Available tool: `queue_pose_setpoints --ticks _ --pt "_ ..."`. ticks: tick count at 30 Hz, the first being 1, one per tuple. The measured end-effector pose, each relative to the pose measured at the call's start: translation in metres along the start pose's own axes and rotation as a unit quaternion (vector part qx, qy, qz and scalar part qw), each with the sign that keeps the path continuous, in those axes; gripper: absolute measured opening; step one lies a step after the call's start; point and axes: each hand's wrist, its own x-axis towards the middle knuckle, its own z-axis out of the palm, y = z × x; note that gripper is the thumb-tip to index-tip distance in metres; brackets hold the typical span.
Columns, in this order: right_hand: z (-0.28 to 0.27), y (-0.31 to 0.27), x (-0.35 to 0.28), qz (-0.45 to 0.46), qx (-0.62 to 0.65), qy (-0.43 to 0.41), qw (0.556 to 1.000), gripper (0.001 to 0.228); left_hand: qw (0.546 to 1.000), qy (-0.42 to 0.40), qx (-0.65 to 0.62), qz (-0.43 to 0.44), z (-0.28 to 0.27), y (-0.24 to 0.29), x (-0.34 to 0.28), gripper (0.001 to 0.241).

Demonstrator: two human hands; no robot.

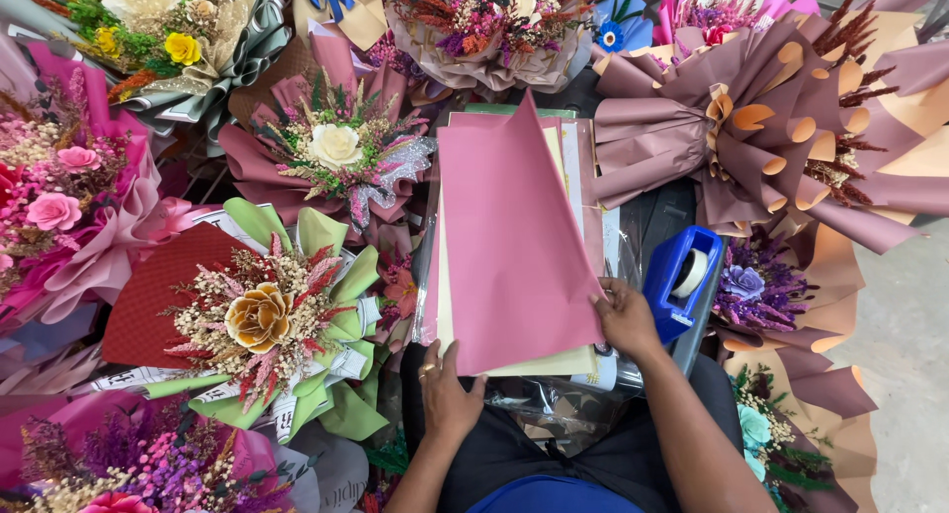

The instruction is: The person organizes and folds sheets of wrapping paper by hand while surrounded by bouquets.

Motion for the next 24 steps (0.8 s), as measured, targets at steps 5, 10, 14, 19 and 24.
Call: queue_pose_setpoints --ticks 5,10,14,19,24 --pt "0.024 0.033 -0.002 0.032 -0.199 0.004 0.979 0.054 0.993 0.022 -0.104 -0.056 0.005 -0.031 0.024 0.078" --pt "0.025 0.022 -0.013 -0.018 -0.091 0.016 0.996 0.031 0.986 0.033 -0.123 -0.112 0.001 -0.034 0.033 0.074" --pt "-0.002 -0.059 -0.053 0.002 -0.114 0.02 0.993 0.039 0.98 0.011 -0.138 -0.145 -0.006 -0.022 0.031 0.075" --pt "-0.054 -0.13 -0.076 -0.087 -0.257 0.066 0.96 0.039 0.979 -0.006 -0.115 -0.167 -0.001 -0.012 0.026 0.088" --pt "-0.055 -0.218 -0.122 -0.429 -0.573 0.141 0.684 0.042 0.971 -0.055 -0.132 -0.193 0.015 -0.016 0.03 0.086"
